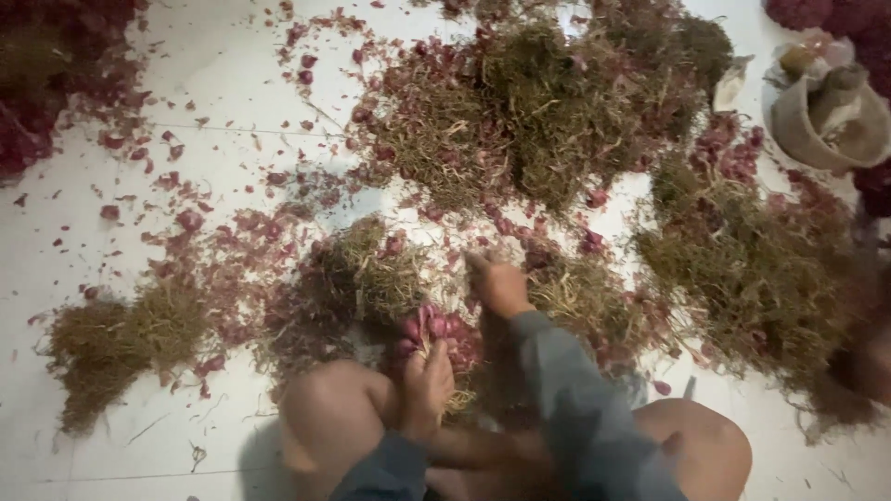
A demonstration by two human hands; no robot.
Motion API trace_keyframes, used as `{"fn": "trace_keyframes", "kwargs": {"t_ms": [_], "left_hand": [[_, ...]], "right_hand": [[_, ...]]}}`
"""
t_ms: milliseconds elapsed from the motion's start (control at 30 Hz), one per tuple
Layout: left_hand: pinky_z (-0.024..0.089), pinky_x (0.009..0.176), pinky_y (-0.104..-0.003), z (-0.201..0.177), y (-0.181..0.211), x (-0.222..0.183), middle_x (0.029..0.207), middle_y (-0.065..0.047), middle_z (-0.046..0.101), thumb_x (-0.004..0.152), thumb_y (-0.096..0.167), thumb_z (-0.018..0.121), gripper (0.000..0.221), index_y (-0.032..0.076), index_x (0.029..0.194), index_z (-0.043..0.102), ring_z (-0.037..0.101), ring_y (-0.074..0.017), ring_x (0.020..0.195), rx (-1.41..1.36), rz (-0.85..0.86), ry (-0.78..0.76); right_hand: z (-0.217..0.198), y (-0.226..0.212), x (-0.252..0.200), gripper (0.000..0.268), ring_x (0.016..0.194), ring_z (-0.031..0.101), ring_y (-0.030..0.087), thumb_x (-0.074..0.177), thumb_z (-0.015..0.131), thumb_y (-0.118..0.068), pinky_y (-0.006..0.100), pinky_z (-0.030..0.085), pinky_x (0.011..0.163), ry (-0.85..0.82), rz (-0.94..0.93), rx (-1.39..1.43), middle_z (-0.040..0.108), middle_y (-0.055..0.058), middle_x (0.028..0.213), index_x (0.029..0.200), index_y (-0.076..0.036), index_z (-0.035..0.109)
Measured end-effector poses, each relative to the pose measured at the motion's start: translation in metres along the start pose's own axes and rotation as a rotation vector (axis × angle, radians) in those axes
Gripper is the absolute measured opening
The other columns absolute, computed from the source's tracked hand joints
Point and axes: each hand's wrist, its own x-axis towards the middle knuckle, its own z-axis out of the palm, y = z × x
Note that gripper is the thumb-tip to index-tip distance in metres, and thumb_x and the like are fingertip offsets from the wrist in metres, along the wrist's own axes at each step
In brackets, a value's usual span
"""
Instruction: Manually cleaning shallots by removing dried stalks and outer skins while sitting on the floor.
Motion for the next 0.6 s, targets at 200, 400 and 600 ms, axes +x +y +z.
{"fn": "trace_keyframes", "kwargs": {"t_ms": [200, 400, 600], "left_hand": [[0.021, 0.045, -0.023, 0.035, 0.029, -0.011, 0.066, 0.007, 0.035, 0.104, 0.027, 0.060, 0.023, 0.006, 0.109, 0.068, 0.026, -0.0058, 0.051, 0.152, -0.031, 0.093], [0.042, 0.048, -0.025, 0.099, 0.049, -0.027, 0.053, -0.003, 0.054, 0.084, 0.038, 0.085, 0.033, 0.012, 0.071, 0.070, 0.048, -0.0092, 0.049, 0.756, 0.023, 0.289], [0.032, 0.038, -0.018, 0.113, 0.076, -0.077, 0.049, 0.002, 0.044, 0.087, 0.038, 0.085, 0.035, 0.019, 0.084, 0.056, 0.046, -0.0074, 0.039, 0.367, -0.106, 0.196]], "right_hand": [[-0.043, -0.006, -0.038, 0.037, 0.066, 0.065, 0.014, 0.096, 0.066, -0.034, 0.037, 0.063, 0.075, -0.077, 0.135, 0.882, 0.072, 0.007, 0.077, 0.125, -0.013, 0.074], [-0.072, -0.070, -0.111, 0.028, 0.072, 0.066, 0.015, 0.089, 0.076, -0.012, 0.035, 0.057, 0.074, -0.080, 0.325, 1.144, 0.081, 0.013, 0.086, 0.115, -0.006, 0.082], [-0.027, -0.064, -0.140, 0.018, 0.033, 0.058, 0.021, 0.099, 0.066, -0.013, 0.031, 0.045, 0.039, 0.077, 0.458, 1.421, 0.059, 0.010, 0.049, 0.099, -0.001, 0.079]]}}
